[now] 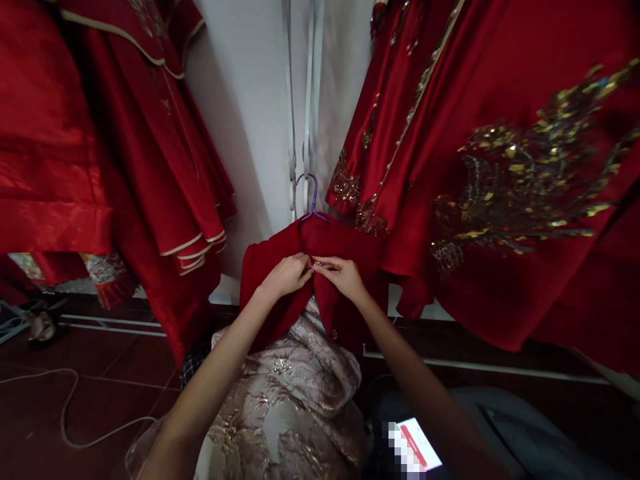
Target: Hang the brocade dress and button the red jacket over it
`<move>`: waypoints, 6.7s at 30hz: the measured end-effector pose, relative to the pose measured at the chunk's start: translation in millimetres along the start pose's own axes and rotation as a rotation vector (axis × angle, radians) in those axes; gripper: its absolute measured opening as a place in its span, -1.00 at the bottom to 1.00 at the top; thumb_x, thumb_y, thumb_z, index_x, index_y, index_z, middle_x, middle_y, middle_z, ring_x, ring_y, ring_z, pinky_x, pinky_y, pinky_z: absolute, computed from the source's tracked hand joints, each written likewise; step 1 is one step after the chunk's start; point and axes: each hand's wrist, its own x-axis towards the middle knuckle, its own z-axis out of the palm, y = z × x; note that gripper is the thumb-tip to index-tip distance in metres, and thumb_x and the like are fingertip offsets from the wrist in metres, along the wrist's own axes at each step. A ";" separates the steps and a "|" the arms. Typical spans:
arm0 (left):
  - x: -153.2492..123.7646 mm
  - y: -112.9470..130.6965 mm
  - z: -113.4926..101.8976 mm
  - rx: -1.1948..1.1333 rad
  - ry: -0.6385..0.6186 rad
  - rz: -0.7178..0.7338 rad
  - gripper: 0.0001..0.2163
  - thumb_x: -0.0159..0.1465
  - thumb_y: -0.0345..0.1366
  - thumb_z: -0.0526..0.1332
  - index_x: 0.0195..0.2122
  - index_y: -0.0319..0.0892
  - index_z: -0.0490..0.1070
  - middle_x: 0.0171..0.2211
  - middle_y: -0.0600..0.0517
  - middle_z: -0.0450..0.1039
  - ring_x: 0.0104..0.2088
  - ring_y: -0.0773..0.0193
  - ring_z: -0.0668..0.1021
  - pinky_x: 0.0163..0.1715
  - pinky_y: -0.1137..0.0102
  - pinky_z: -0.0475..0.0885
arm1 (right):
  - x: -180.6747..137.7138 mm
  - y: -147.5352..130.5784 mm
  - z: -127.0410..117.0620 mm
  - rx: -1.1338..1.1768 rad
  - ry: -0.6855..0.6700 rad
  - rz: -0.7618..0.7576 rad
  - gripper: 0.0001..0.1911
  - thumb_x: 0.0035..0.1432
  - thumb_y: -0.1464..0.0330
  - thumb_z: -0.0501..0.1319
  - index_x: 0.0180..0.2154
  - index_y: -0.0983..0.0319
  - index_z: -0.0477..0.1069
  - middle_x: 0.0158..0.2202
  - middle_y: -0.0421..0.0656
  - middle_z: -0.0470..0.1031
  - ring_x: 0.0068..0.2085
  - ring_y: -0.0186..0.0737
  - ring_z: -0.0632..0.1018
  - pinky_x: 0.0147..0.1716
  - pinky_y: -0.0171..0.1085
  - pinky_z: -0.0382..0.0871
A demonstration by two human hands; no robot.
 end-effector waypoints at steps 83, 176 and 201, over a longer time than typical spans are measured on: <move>-87.2 -6.4 59.9 -0.752 0.534 -0.647 -0.77 0.02 -0.38 0.24 -0.27 -0.18 0.30 -0.39 0.06 0.43 -0.47 0.41 0.48 -0.44 0.51 0.36 | -58.6 -91.2 14.3 0.154 -0.019 0.036 -0.75 0.01 0.32 0.24 -0.30 0.16 0.17 -0.43 -0.26 0.34 -0.42 -0.38 0.42 -0.46 -0.42 0.32; -99.9 -22.2 63.7 -0.784 0.728 -0.743 -0.80 0.03 -0.24 0.28 -0.32 -0.20 0.52 -0.34 -0.03 0.56 -0.33 0.26 0.57 -0.25 0.40 0.47 | -35.1 -15.7 105.5 -0.236 0.019 -0.046 -0.88 0.10 0.44 0.12 -0.28 0.21 0.38 -0.32 -0.16 0.43 -0.36 -0.35 0.48 -0.38 -0.36 0.43; -151.2 -37.9 26.9 -0.727 -0.068 -0.670 -0.55 -0.06 -0.18 0.32 -0.16 -0.20 0.26 -0.29 0.01 0.36 -0.32 0.28 0.45 -0.31 0.38 0.38 | -81.6 -47.1 7.8 -0.272 -0.197 0.242 -0.85 0.10 0.34 0.14 -0.29 0.22 0.44 -0.40 -0.18 0.53 -0.37 -0.31 0.53 -0.36 -0.35 0.38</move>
